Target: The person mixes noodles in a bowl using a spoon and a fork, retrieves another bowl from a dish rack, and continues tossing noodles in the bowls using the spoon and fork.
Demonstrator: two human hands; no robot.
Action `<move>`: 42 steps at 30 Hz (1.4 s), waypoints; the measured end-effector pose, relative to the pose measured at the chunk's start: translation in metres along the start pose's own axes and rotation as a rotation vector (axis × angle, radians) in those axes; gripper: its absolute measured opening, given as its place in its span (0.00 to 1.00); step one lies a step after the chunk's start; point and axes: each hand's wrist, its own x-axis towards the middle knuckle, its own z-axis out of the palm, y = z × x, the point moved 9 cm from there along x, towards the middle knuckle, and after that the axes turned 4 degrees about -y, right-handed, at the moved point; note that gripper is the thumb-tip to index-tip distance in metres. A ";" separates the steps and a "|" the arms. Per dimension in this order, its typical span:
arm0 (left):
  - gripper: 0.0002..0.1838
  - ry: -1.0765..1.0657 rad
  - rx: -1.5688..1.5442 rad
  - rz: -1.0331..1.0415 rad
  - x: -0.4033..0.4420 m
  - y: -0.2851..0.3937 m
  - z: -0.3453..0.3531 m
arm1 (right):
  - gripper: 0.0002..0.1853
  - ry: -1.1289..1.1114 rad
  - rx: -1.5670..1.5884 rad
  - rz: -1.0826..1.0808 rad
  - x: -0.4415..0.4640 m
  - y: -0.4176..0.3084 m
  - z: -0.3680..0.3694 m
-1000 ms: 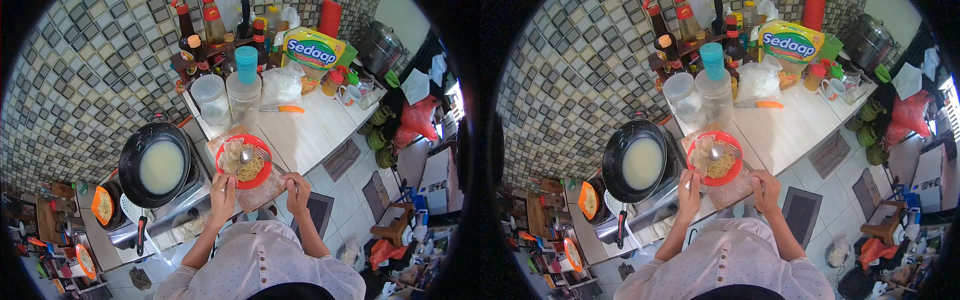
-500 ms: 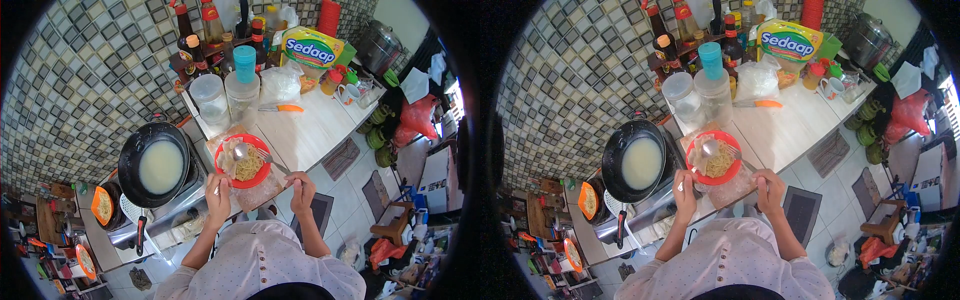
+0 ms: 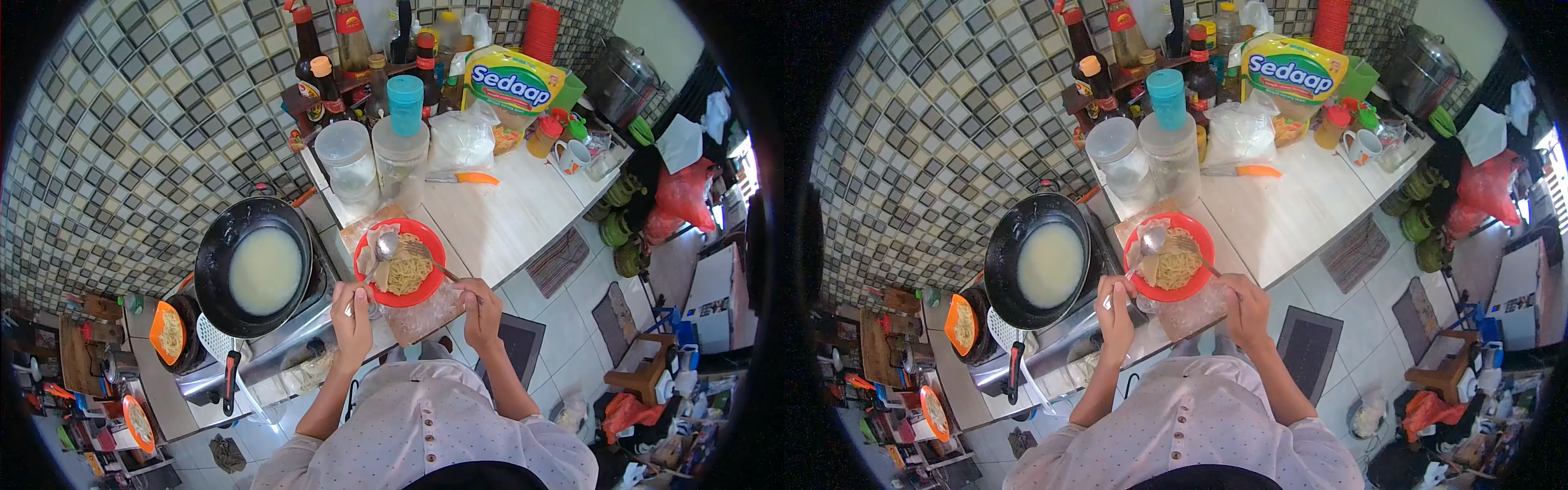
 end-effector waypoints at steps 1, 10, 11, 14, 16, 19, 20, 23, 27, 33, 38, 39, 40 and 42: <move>0.13 0.003 -0.022 -0.006 0.000 -0.002 0.001 | 0.11 -0.010 -0.016 -0.009 0.000 0.000 0.002; 0.13 0.015 -0.049 -0.007 0.003 0.003 0.000 | 0.10 -0.012 -0.014 0.024 0.002 0.000 0.005; 0.13 0.015 -0.049 -0.007 0.003 0.003 -0.001 | 0.08 -0.011 -0.003 0.070 0.002 0.002 0.004; 0.13 0.022 -0.061 0.006 0.003 0.006 -0.003 | 0.08 -0.003 0.004 0.056 0.002 0.002 0.002; 0.13 0.052 -0.077 0.024 0.003 0.009 -0.006 | 0.07 -0.006 0.007 0.054 0.001 0.002 0.001; 0.13 0.045 -0.033 0.012 0.006 0.007 -0.007 | 0.07 -0.015 -0.002 0.041 0.001 0.002 0.002; 0.13 0.044 -0.032 0.013 0.007 0.006 -0.007 | 0.07 -0.021 -0.013 0.030 0.001 0.001 0.002; 0.13 0.015 -0.002 -0.048 0.007 -0.004 -0.003 | 0.07 -0.043 -0.066 -0.010 0.003 -0.003 0.004; 0.13 0.003 0.037 -0.014 0.005 -0.001 -0.001 | 0.07 -0.053 -0.086 -0.020 0.004 -0.005 0.007; 0.13 0.012 0.064 -0.030 0.003 -0.002 -0.001 | 0.07 -0.042 -0.059 -0.045 0.006 -0.006 0.011; 0.14 0.015 0.074 -0.018 0.002 -0.002 -0.002 | 0.08 -0.040 -0.083 -0.042 0.009 -0.005 0.013; 0.14 0.014 0.066 -0.028 0.001 -0.003 -0.002 | 0.08 -0.040 -0.083 -0.042 0.009 -0.005 0.014; 0.14 0.013 0.058 -0.038 0.001 -0.004 -0.002 | 0.08 -0.030 -0.084 -0.039 0.009 -0.005 0.013; 0.14 0.015 0.047 -0.037 0.002 -0.002 -0.001 | 0.08 -0.021 -0.084 -0.036 0.009 -0.004 0.012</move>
